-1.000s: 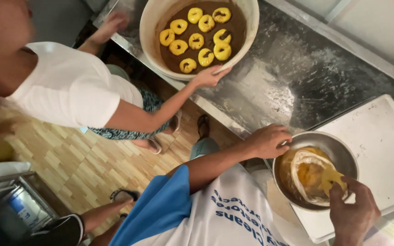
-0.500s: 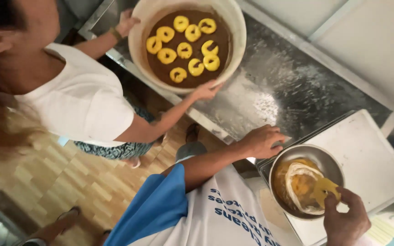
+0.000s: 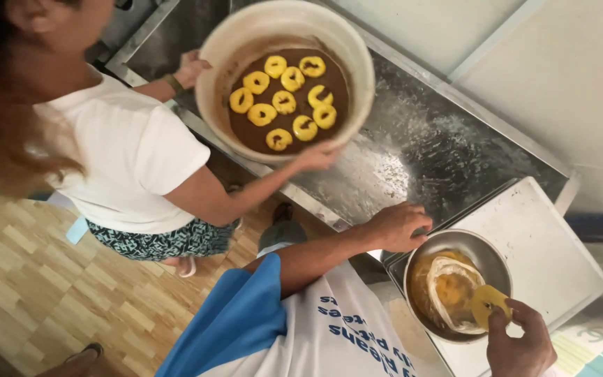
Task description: The person repeatedly picks up ring-shaped doughnuts from a tray, dips them into a bowl of liquid using a mesh strainer, and places them into a large bucket of brown liquid. The process continues until the tray is empty.
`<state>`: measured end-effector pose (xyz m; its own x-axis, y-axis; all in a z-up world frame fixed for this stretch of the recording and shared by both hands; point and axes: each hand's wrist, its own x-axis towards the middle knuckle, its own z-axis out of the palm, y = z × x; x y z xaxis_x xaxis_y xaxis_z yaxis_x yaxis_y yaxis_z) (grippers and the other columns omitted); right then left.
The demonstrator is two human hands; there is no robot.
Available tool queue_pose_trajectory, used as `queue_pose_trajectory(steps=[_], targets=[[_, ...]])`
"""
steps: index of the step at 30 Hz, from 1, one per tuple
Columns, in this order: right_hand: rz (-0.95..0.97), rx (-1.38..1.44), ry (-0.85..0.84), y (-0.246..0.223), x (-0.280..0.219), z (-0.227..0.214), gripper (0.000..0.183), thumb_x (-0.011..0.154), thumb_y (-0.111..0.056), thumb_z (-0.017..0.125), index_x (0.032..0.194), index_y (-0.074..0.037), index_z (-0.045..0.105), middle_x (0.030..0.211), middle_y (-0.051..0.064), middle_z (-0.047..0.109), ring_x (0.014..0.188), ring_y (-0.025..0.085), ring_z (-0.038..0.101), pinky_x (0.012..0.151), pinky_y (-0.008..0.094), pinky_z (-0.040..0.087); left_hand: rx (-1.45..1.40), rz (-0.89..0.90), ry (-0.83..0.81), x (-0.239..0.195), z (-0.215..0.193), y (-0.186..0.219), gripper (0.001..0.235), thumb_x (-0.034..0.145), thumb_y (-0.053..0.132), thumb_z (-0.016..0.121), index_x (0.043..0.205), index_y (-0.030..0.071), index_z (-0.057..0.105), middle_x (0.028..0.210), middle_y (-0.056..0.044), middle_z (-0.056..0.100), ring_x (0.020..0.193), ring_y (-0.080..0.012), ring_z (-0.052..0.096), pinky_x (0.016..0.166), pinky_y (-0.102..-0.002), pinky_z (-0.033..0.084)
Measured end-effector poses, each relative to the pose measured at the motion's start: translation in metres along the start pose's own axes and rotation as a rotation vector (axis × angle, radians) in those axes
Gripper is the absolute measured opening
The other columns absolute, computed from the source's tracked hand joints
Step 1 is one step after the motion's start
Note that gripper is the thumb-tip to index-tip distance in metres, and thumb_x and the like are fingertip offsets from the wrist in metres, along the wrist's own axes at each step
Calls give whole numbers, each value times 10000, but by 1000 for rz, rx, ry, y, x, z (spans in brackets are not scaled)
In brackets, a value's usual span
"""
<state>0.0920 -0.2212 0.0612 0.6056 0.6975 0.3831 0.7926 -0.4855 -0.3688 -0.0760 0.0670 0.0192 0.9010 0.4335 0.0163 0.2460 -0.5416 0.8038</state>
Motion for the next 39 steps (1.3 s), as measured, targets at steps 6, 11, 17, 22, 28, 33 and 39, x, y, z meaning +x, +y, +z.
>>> queue_pose_trajectory(steps=[6,11,17,22,28,33,39], targets=[[-4,9,1,8,0,8,176,1014,-77,794,1185,-116,779,1035,74,735,964,256,712,908,431,562,30,6,-7,-1,2,-1,212,928,322,607,991,132,677,987,-39,614,956,-232,611,712,-422,527],[-15,18,-24,8,3,9,186,1004,-95,789,1188,-78,782,1063,65,739,946,253,707,903,429,556,13,-58,-50,-7,-3,6,251,937,328,575,1052,120,657,1028,-54,598,981,-227,603,732,-420,539],[-51,42,5,4,8,10,184,1011,-50,775,1194,-66,787,1061,66,741,961,253,714,893,424,560,6,-72,-32,-8,-5,7,215,935,310,569,1008,132,665,1009,-40,601,967,-235,594,731,-419,519],[-20,15,-33,4,10,9,204,1005,-94,775,1209,-89,784,1084,69,748,967,246,708,934,411,552,7,-73,-18,-6,0,4,219,925,306,569,1015,135,672,1007,-34,613,976,-221,599,749,-412,528],[-22,5,-34,2,12,9,189,1002,-78,769,1191,-83,788,1082,77,753,963,248,716,916,415,560,8,-56,-15,-6,-5,5,221,927,315,575,1002,130,669,997,-37,606,968,-231,605,732,-426,522],[-38,-2,-34,10,10,13,194,992,-89,771,1186,-92,786,1070,84,755,954,246,718,908,427,556,-1,-53,-4,-4,3,-2,237,934,318,592,1048,127,672,1012,-36,605,965,-224,608,712,-423,526],[-117,32,6,10,12,15,192,1002,-32,783,1192,-59,791,1065,108,751,951,261,719,852,427,569,-1,-40,9,-4,3,-4,205,927,305,586,996,132,672,1006,-45,614,976,-254,612,716,-438,522]])
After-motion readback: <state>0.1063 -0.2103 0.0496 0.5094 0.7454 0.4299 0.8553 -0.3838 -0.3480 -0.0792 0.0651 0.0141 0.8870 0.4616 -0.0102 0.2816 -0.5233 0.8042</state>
